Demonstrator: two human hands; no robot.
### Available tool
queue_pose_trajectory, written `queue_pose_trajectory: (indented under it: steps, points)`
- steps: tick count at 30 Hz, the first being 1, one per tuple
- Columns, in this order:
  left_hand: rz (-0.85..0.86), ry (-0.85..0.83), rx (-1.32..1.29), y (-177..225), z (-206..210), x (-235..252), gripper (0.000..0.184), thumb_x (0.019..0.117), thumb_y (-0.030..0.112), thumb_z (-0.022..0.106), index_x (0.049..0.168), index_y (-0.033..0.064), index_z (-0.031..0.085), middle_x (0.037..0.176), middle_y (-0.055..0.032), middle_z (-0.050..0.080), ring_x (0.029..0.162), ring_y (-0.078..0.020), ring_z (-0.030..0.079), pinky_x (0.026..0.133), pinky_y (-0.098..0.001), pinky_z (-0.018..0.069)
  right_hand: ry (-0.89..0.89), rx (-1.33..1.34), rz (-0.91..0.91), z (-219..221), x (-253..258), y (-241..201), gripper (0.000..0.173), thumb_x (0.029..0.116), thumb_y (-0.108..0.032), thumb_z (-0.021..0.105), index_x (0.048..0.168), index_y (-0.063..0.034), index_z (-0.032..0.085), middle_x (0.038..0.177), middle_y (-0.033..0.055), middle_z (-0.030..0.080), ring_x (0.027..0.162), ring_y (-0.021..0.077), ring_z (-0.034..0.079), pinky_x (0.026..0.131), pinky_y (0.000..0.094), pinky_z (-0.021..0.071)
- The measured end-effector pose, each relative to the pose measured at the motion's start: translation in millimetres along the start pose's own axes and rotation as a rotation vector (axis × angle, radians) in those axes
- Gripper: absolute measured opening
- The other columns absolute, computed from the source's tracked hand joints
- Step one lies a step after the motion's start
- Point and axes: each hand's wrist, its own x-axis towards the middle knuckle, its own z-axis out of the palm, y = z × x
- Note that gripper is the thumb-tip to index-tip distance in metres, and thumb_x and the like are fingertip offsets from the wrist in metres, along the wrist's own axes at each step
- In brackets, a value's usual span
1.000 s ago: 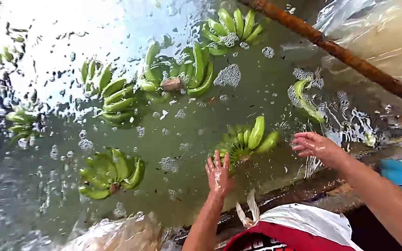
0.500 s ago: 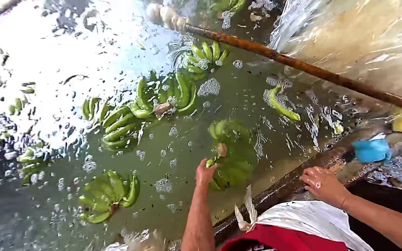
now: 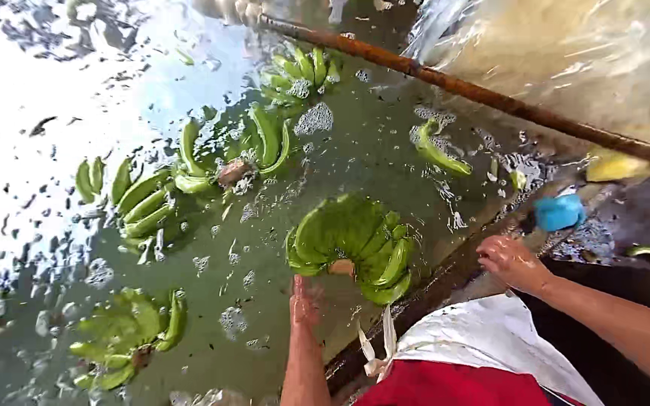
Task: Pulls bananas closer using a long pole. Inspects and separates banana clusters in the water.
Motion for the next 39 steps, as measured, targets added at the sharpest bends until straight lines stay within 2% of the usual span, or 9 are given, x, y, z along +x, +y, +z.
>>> queue_pose_trajectory:
  steps: [5,9,12,16,20,28,33,35,39]
  points:
    - [-0.044,0.004,-0.062,6.9,11.7,8.9,0.061,0.1111,0.049,0.022,0.154,0.0071,0.033,0.14,-0.0218,0.054,0.116,-0.029,0.06,0.093,-0.0476,0.0521,-0.162,-0.011,-0.076,-4.1,-2.5,16.5,0.028,0.0974,-0.005,0.064,0.121,0.0097,0.068,0.134,0.0352,0.058,0.132,0.0557,0.049,0.11,0.0658,0.0367]
    - [-0.078,0.013,-0.079,-1.6,20.6,-0.3,0.06,0.1105,0.051,0.02,0.146,0.0088,0.042,0.123,-0.0145,0.063,0.098,-0.0209,0.064,0.078,-0.0376,0.0547,-0.121,-0.091,-0.069,0.6,-7.2,21.3,0.027,0.0958,-0.003,0.066,0.119,0.0099,0.068,0.125,0.0382,0.06,0.126,0.0595,0.051,0.106,0.0707,0.0366]
    - [-0.073,-0.014,-0.111,-5.3,15.3,-0.4,0.052,0.112,0.04,0.032,0.15,0.0049,0.038,0.132,-0.0201,0.059,0.109,-0.0268,0.063,0.089,-0.0442,0.0535,-0.121,-0.156,-0.073,6.0,-4.6,21.1,0.025,0.0981,-0.002,0.062,0.119,0.0113,0.067,0.121,0.0398,0.061,0.123,0.0617,0.052,0.102,0.0732,0.0376]
    - [-0.009,0.011,-0.121,-3.2,13.9,-4.2,0.045,0.1104,0.025,0.045,0.149,0.0019,0.038,0.127,-0.0213,0.062,0.106,-0.0275,0.066,0.088,-0.0445,0.057,-0.213,-0.243,-0.18,0.7,5.6,24.1,0.016,0.0986,-0.001,0.061,0.106,0.012,0.068,0.111,0.0375,0.063,0.115,0.0609,0.056,0.092,0.0717,0.0448]
    - [0.033,0.043,-0.099,-1.6,13.8,-9.2,0.058,0.1081,0.016,0.05,0.156,0.0018,0.021,0.134,-0.0265,0.055,0.109,-0.0293,0.065,0.089,-0.0428,0.0574,-0.306,-0.287,-0.15,-4.6,9.5,17.4,0.016,0.0977,0.002,0.06,0.108,0.0113,0.068,0.114,0.0372,0.062,0.118,0.06,0.054,0.095,0.07,0.0439]
    - [0.149,0.048,0.021,17.2,14.9,-2.6,0.067,0.1035,0.013,0.059,0.155,-0.0036,0.02,0.141,-0.0289,0.05,0.118,-0.0303,0.062,0.095,-0.0426,0.056,-0.346,-0.358,-0.207,-12.0,10.3,28.3,0.015,0.094,-0.004,0.069,0.106,0.0063,0.071,0.108,0.035,0.065,0.109,0.0595,0.06,0.088,0.0709,0.0465]
    - [0.273,0.127,0.046,27.7,30.1,7.7,0.093,0.0957,0.006,0.067,0.162,0.002,0.001,0.159,-0.032,0.027,0.141,-0.0358,0.044,0.11,-0.0455,0.046,-0.306,-0.214,-0.235,-29.7,18.0,30.7,0.025,0.0828,0.002,0.076,0.101,0.0145,0.066,0.112,0.0382,0.062,0.104,0.0577,0.063,0.082,0.0672,0.053]
    - [0.287,0.143,0.1,29.8,34.7,12.7,0.102,0.092,0.008,0.072,0.162,0.0036,-0.002,0.161,-0.0317,0.026,0.144,-0.0358,0.04,0.114,-0.045,0.0422,-0.224,-0.153,-0.172,-46.8,26.4,15.3,0.028,0.0865,0.001,0.072,0.107,0.0179,0.063,0.111,0.0392,0.062,0.098,0.0571,0.065,0.077,0.0687,0.0522]
    - [0.277,0.097,0.139,39.9,38.9,19.8,0.089,0.0989,0.013,0.066,0.162,0.0016,0.005,0.16,-0.0299,0.029,0.144,-0.0352,0.04,0.116,-0.0463,0.0394,-0.09,-0.086,-0.215,-66.9,69.8,-45.5,0.025,0.0893,0.003,0.066,0.111,0.0164,0.063,0.104,0.0364,0.064,0.096,0.055,0.065,0.081,0.0677,0.0511]
